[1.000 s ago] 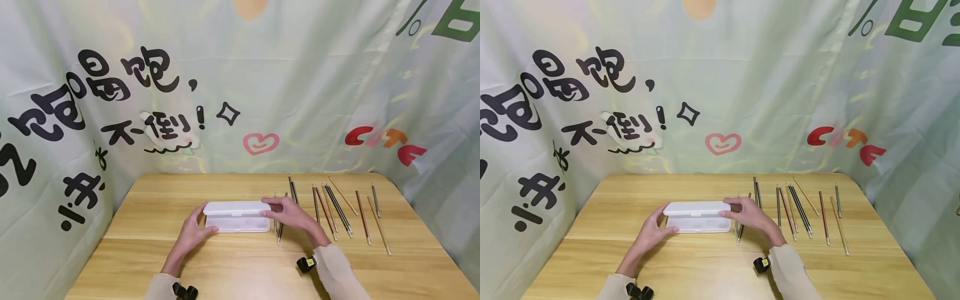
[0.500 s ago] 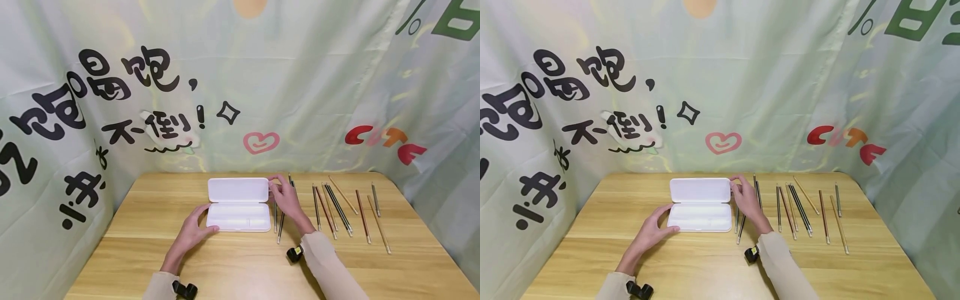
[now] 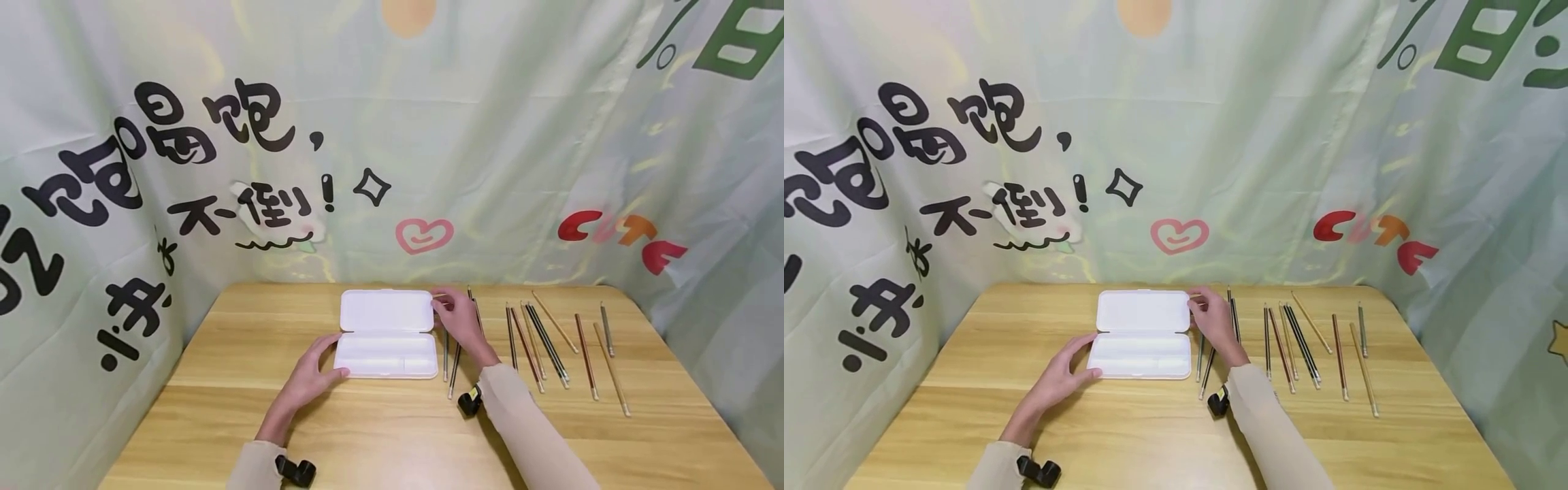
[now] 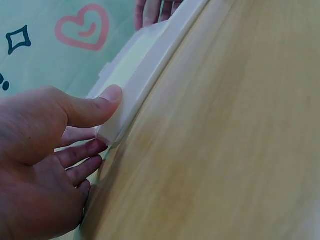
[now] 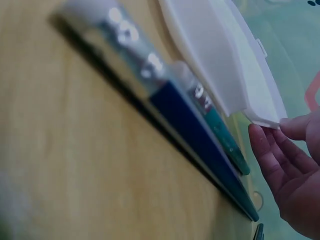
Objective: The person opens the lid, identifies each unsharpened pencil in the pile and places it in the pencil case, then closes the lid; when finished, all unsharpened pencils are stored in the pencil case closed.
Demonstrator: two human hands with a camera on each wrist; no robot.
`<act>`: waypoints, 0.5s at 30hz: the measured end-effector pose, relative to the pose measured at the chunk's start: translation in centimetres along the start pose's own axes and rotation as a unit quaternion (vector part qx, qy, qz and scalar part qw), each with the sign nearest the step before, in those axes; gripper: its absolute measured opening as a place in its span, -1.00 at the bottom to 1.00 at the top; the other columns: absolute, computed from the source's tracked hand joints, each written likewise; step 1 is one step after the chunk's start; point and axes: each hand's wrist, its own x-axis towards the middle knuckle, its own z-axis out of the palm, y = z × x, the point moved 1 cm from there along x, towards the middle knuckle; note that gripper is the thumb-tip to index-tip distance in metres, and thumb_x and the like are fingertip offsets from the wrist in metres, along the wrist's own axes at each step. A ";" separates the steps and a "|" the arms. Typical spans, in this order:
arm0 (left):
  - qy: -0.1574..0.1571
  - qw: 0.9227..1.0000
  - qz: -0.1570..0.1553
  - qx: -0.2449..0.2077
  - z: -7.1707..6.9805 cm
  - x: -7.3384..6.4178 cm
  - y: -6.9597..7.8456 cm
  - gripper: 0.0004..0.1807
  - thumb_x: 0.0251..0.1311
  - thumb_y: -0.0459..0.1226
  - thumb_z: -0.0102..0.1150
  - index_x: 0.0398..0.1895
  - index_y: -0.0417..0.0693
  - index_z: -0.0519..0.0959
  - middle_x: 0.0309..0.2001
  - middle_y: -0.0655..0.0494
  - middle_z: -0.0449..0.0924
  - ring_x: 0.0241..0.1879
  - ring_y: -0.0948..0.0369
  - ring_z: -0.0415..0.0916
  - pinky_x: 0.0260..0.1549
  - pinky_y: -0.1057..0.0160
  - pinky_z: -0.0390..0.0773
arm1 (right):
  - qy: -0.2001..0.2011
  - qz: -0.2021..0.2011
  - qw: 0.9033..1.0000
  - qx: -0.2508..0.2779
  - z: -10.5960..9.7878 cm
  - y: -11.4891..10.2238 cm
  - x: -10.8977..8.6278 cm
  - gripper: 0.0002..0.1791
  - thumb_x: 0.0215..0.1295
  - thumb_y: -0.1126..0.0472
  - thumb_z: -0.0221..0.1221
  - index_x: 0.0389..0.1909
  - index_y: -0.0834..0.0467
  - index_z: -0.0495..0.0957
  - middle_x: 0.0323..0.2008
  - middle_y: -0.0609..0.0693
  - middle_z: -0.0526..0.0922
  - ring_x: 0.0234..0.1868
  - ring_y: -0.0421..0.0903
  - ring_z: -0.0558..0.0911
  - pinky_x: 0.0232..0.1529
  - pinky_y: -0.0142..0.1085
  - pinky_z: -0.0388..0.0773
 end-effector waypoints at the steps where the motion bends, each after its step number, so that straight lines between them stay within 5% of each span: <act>1: -0.002 1.000 0.000 -0.001 -0.1 0.0 0.0 -0.22 0.17 -0.33 0.48 0.47 -0.19 0.37 0.43 -0.20 0.34 0.47 -0.19 0.19 0.42 -0.28 0.12 | 0.001 -0.003 1.000 -0.018 0.1 0.1 0.1 -0.74 0.46 0.34 0.21 0.10 0.24 0.67 -0.13 0.20 0.74 -0.20 0.09 0.72 -0.39 -0.20 0.72; 7: -0.011 1.000 -0.005 0.003 0.1 0.1 -0.2 -0.20 0.17 -0.30 0.49 0.48 -0.18 0.37 0.44 -0.20 0.34 0.47 -0.19 0.19 0.42 -0.29 0.12 | -0.010 0.004 0.995 -0.097 0.0 0.7 0.8 -0.76 0.43 0.32 0.25 0.04 0.25 0.73 -0.16 0.13 0.77 -0.26 -0.03 0.72 -0.32 -0.27 0.68; 15: -0.029 0.999 0.015 0.035 -0.4 0.1 -0.2 -0.19 0.21 -0.21 0.47 0.49 -0.21 0.34 0.45 -0.21 0.31 0.45 -0.22 0.20 0.39 -0.30 0.18 | -0.064 0.029 0.992 -0.100 0.1 0.4 1.5 -0.75 0.41 0.35 0.25 0.04 0.33 0.71 -0.18 0.18 0.76 -0.31 -0.03 0.73 -0.27 -0.20 0.71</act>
